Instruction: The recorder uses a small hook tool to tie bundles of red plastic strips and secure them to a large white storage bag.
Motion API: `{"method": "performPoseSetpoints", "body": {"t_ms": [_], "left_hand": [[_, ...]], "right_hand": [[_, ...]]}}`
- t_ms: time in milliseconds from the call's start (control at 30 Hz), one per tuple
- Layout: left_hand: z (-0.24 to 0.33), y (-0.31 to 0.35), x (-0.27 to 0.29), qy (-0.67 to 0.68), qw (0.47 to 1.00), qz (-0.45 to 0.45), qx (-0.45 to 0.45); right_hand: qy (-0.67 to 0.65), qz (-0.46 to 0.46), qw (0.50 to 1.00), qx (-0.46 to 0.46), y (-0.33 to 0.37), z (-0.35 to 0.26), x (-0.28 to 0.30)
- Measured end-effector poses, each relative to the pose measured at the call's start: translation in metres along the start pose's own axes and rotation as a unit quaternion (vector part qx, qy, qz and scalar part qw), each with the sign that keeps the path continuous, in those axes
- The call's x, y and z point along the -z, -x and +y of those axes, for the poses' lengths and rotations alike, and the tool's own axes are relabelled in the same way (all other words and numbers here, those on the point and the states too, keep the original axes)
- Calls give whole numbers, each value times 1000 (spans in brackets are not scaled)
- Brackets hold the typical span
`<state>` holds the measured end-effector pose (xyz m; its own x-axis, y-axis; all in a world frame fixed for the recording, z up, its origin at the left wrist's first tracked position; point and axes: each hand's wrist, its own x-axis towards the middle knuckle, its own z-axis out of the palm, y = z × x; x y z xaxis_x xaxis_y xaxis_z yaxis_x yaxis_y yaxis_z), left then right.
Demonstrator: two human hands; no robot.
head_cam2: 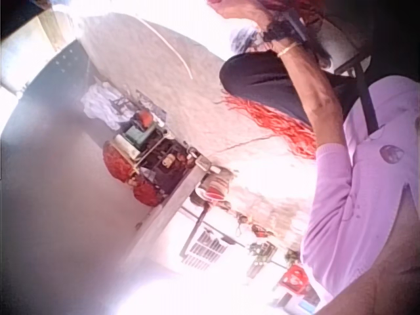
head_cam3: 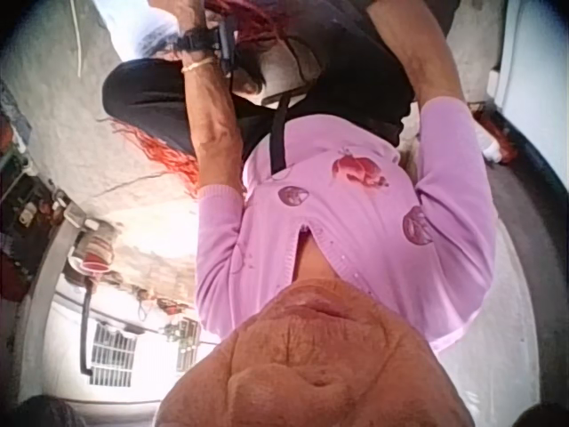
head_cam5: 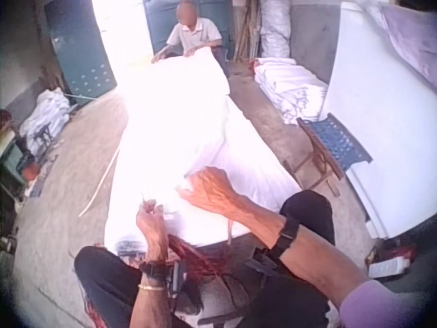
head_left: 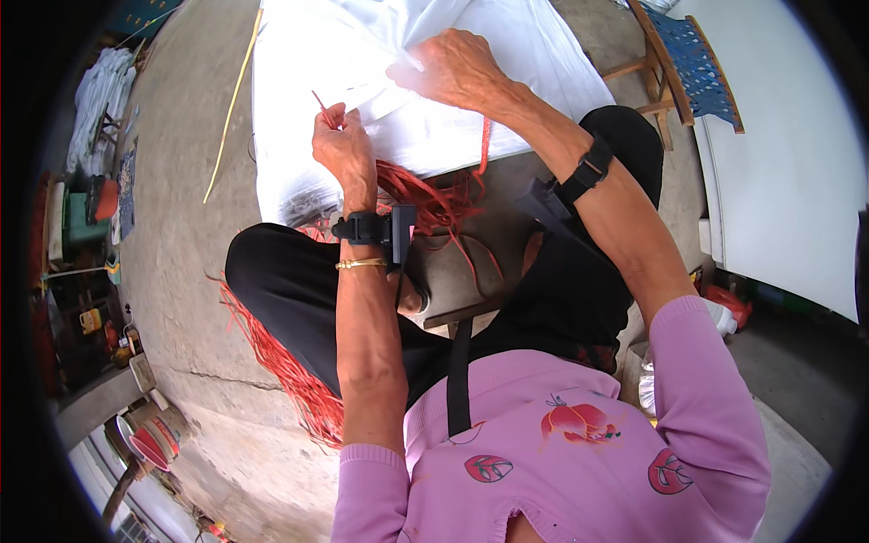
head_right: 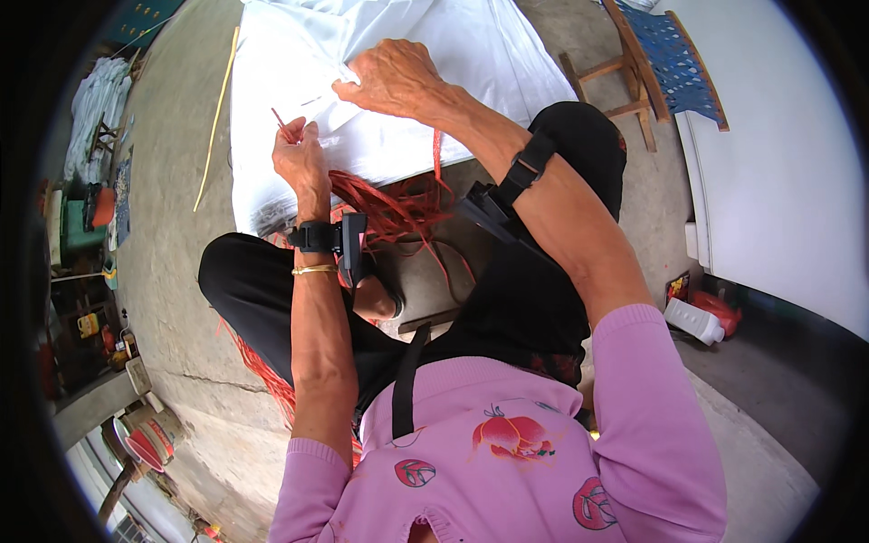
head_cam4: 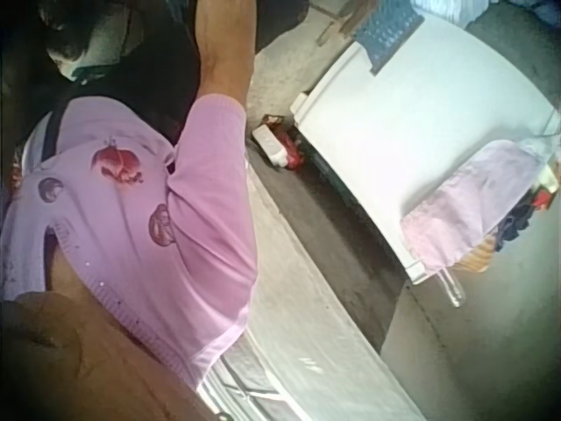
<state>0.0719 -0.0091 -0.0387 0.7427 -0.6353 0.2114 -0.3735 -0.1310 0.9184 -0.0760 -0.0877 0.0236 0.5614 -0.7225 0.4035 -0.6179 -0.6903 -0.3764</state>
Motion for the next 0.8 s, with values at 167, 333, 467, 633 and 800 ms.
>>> {"method": "performPoseSetpoints", "body": {"t_ms": [167,333,467,633,800], "left_hand": [[13,15,-2,-5,993,2,-114],[21,21,-15,29,989,-2,-145],[30,26,-22,6,974,18,-225],[35,33,-22,-104,944,-11,-314],[17,34,-20,-85,987,20,-132]], "right_hand": [[-16,-9,999,-44,2,-5,-3],[-95,-13,993,-66,5,-8,-6],[-96,0,990,-103,5,-8,-11],[-163,2,968,-191,2,-8,-17],[-143,-10,976,-165,-3,-1,-14]]}}
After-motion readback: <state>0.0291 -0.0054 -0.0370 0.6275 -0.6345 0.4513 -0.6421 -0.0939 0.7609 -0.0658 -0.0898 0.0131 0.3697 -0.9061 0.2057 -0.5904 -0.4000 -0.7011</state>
